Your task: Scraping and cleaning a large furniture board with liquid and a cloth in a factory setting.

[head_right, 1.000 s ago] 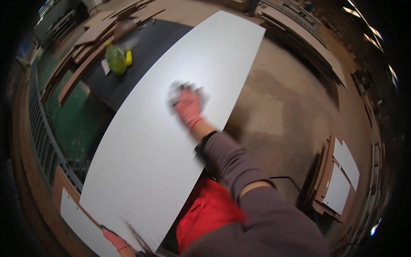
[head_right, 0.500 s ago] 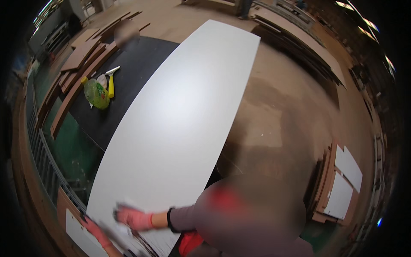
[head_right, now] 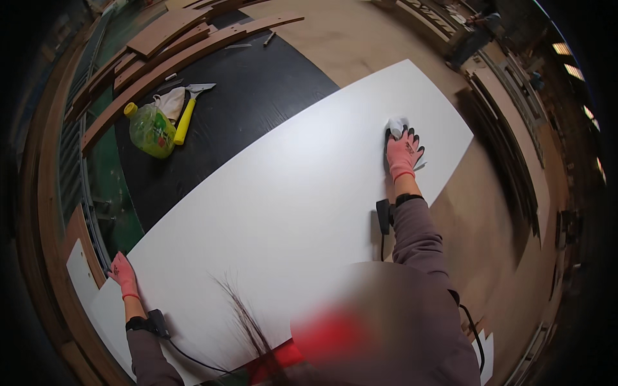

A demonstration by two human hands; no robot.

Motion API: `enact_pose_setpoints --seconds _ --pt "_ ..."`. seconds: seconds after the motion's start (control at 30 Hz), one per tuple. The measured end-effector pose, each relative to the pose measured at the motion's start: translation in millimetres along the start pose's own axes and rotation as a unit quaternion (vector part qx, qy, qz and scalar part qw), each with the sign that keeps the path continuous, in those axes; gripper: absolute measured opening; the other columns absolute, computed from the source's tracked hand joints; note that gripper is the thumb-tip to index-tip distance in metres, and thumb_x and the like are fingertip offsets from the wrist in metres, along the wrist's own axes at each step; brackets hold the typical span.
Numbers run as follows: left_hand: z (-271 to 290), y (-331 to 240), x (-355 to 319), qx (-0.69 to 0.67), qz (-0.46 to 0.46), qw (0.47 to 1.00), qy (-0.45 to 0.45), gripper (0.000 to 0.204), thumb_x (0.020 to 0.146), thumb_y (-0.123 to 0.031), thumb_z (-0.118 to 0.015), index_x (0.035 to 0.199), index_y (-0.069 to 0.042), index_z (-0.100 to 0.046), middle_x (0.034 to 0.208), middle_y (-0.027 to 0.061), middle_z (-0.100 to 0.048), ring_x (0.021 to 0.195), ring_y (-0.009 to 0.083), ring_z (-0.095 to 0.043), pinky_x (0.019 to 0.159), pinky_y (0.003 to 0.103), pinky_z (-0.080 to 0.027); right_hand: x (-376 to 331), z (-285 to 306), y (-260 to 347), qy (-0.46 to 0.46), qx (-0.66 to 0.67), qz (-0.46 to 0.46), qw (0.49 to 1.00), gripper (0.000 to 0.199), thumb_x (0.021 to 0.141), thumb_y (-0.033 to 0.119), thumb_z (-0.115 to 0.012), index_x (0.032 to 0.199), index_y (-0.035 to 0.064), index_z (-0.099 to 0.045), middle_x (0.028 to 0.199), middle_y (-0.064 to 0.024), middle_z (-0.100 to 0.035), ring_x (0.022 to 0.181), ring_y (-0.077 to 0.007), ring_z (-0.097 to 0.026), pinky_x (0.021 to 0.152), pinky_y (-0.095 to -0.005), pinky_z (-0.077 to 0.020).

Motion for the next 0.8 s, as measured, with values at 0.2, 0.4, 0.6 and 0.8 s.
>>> enact_pose_setpoints --seconds 0.2,0.4,0.6,0.8 --pt "13 28 -3 0.028 0.038 0.999 0.018 0.042 0.097 -0.039 -0.032 0.116 -0.011 -0.058 0.12 0.0064 -0.058 0.117 0.0263 -0.047 0.108 0.055 -0.018 -121 54 217 0.049 0.242 0.331 0.911 0.046 0.082 0.03 -0.056 0.117 0.0018 -0.051 0.115 -0.0161 -0.055 0.109 -0.0329 -0.05 0.103 -0.0493 -0.0283" --pt "8 23 -4 0.001 0.039 0.999 0.002 0.041 0.097 -0.039 -0.034 0.116 -0.012 -0.059 0.121 0.0071 -0.057 0.117 0.0249 -0.047 0.109 0.051 -0.017 -458 143 308 0.349 0.525 0.58 0.516 0.072 0.067 0.024 -0.069 0.129 -0.0005 -0.043 0.133 -0.0198 -0.042 0.13 -0.0362 -0.032 0.113 -0.0492 -0.0127" --pt "10 40 -3 -0.008 0.019 1.0 -0.008 0.041 0.096 -0.04 -0.037 0.116 -0.012 -0.059 0.119 0.0075 -0.058 0.117 0.0248 -0.048 0.109 0.049 -0.018 -520 178 298 0.349 0.649 0.55 0.394 0.025 0.079 0.011 -0.049 0.102 0.0031 -0.055 0.116 -0.0168 -0.051 0.119 -0.0318 -0.043 0.112 -0.0473 -0.0192" --pt "8 45 -4 -0.025 0.035 0.999 0.023 0.042 0.095 -0.04 -0.037 0.116 -0.011 -0.06 0.118 0.0083 -0.059 0.116 0.0254 -0.049 0.109 0.047 -0.019 -221 89 301 0.207 0.383 0.444 0.784 0.041 0.076 0.026 -0.062 0.109 0.0036 -0.056 0.107 -0.0152 -0.056 0.107 -0.03 -0.051 0.104 -0.0455 -0.0291"
Point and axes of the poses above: each hand's wrist, its own x-axis towards the middle knuckle, its own z-axis out of the back of the hand, y = z × x, the point moved 6 cm from there along x, towards the middle knuckle
